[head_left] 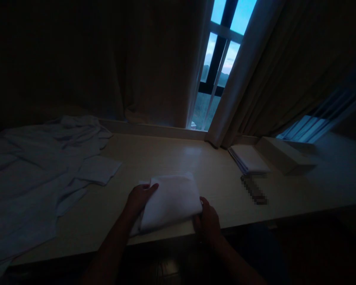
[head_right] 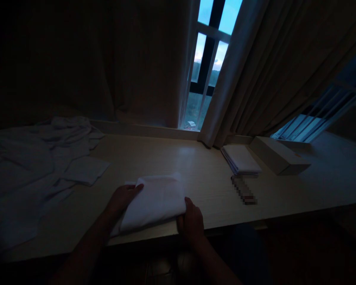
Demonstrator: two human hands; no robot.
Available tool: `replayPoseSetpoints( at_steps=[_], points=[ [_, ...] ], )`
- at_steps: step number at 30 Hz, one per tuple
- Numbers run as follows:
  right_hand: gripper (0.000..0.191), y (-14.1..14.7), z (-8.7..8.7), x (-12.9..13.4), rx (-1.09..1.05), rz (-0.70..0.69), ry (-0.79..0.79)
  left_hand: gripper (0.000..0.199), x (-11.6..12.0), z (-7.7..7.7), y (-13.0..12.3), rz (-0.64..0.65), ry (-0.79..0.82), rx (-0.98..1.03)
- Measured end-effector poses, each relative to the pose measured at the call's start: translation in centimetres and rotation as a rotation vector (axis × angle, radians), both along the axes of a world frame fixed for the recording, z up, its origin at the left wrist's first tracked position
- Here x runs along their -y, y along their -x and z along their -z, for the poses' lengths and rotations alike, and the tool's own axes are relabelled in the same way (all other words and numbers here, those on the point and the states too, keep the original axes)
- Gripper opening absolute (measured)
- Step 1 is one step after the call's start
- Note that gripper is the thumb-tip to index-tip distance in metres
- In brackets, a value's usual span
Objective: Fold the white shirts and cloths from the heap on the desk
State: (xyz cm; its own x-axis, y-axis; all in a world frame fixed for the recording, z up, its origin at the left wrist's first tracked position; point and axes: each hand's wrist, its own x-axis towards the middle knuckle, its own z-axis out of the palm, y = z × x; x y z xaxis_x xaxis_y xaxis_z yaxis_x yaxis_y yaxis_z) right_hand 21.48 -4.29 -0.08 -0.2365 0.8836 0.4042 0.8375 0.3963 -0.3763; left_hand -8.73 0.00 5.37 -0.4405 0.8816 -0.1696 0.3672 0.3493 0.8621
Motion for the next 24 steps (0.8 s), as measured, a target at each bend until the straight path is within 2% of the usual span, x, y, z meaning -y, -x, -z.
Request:
replayPoseSetpoints(
  at_steps=[6,11,18,24],
  points=[
    [0.061,0.1,-0.6,0.3,0.009,-0.002,0.044,0.042,-0.2,-0.1,-0.3,0.05,-0.017,0.115],
    [0.061,0.2,-0.9,0.3,0.0,-0.008,0.025,0.037,-0.1,-0.1,-0.4,0.017,-0.021,0.216],
    [0.061,0.1,-0.7,0.2,0.034,0.058,0.033,0.034,0.2,0.3,-0.1,-0.061,-0.076,0.478],
    [0.061,0.1,-0.2,0.0,0.089,0.068,0.035,0.039,0.1,0.9,0.3,-0.092,-0.125,0.568]
  ],
)
